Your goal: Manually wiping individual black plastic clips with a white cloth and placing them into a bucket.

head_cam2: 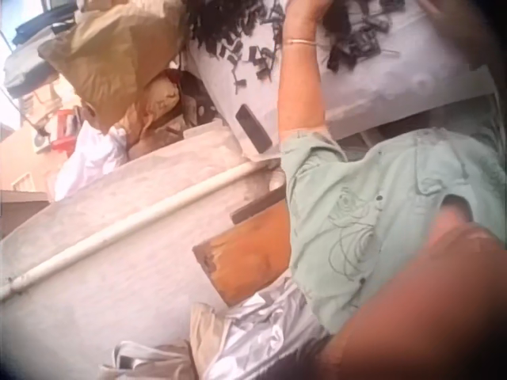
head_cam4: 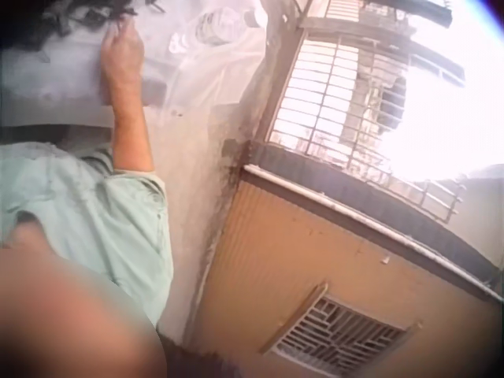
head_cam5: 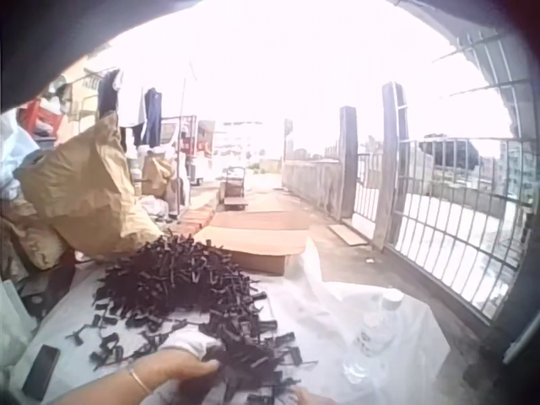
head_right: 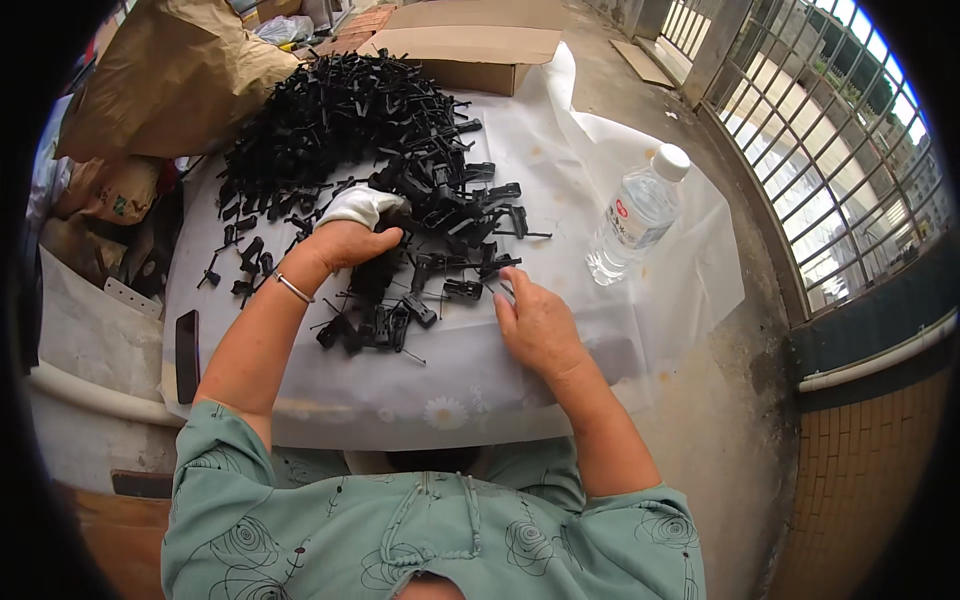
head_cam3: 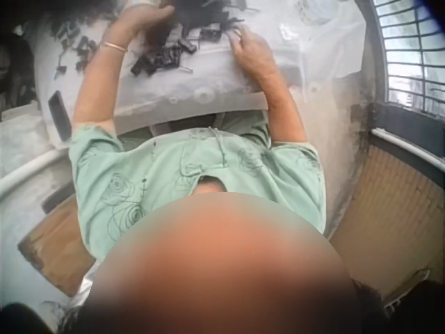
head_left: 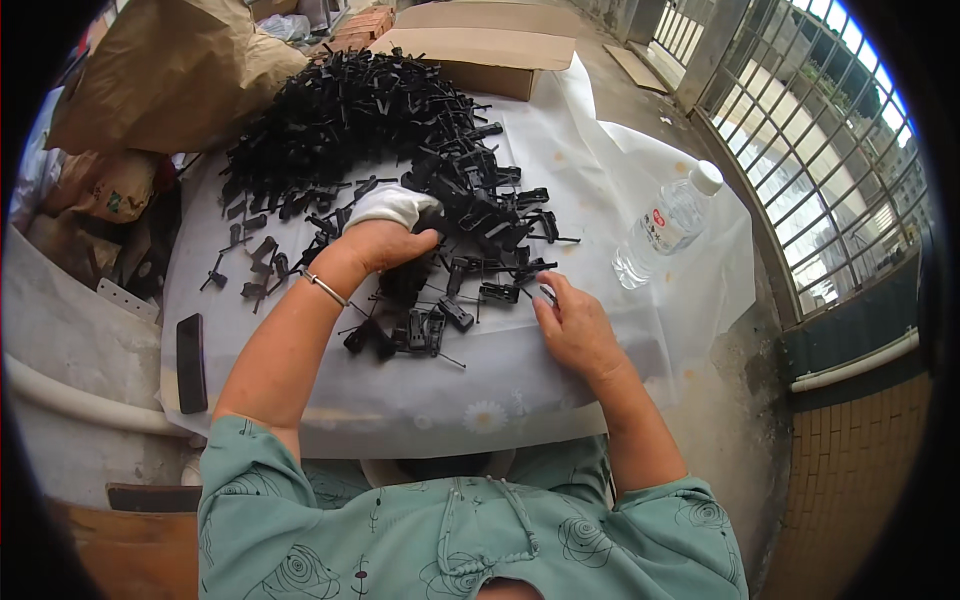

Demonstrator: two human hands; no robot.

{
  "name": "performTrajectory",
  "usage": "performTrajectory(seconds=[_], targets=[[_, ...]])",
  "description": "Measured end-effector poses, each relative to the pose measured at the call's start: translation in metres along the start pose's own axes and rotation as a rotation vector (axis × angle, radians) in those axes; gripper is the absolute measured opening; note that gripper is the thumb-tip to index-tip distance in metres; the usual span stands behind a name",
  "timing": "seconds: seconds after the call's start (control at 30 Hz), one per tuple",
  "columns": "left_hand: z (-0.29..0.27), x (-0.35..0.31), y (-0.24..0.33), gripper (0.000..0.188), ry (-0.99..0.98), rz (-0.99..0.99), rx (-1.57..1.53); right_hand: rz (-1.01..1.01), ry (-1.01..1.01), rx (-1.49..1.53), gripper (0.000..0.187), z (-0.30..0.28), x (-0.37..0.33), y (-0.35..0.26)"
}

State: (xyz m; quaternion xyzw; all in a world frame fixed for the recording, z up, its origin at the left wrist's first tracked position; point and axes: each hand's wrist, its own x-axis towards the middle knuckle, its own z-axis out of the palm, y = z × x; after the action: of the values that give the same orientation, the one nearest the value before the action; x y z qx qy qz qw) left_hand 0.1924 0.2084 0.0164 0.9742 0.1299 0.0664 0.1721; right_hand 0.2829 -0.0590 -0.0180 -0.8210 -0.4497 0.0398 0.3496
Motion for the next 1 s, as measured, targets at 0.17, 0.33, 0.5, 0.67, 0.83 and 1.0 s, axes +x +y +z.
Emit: performTrajectory(seconds=[0.17, 0.33, 0.5, 0.67, 0.83, 1.0], targets=[[0.000, -0.041, 0.028, 0.023, 0.195, 0.178, 0.178, -0.065, 0.038, 0.082, 0.027, 0.000, -0.025, -0.005], [-0.003, -0.081, 0.066, 0.023, 0.352, 0.389, 0.345, -0.130, 0.002, 0.165, 0.023, 0.005, -0.047, -0.017], [0.009, -0.117, 0.085, 0.025, 0.201, 0.369, 0.263, -0.259, 0.025, 0.092, 0.021, 0.019, -0.048, -0.031], [0.000, -0.122, 0.090, 0.025, 0.393, 0.447, 0.144, -0.261, -0.023, 0.086, 0.020, 0.014, -0.047, -0.047], [-0.032, -0.108, 0.091, 0.028, 0.605, 0.446, -0.026, -0.345, -0.052, -0.040, 0.020, 0.018, -0.051, -0.056], [-0.028, -0.129, 0.101, 0.023, 0.367, 0.150, -0.674, -0.228, 0.087, 0.492, 0.015, 0.000, -0.048, -0.074]])
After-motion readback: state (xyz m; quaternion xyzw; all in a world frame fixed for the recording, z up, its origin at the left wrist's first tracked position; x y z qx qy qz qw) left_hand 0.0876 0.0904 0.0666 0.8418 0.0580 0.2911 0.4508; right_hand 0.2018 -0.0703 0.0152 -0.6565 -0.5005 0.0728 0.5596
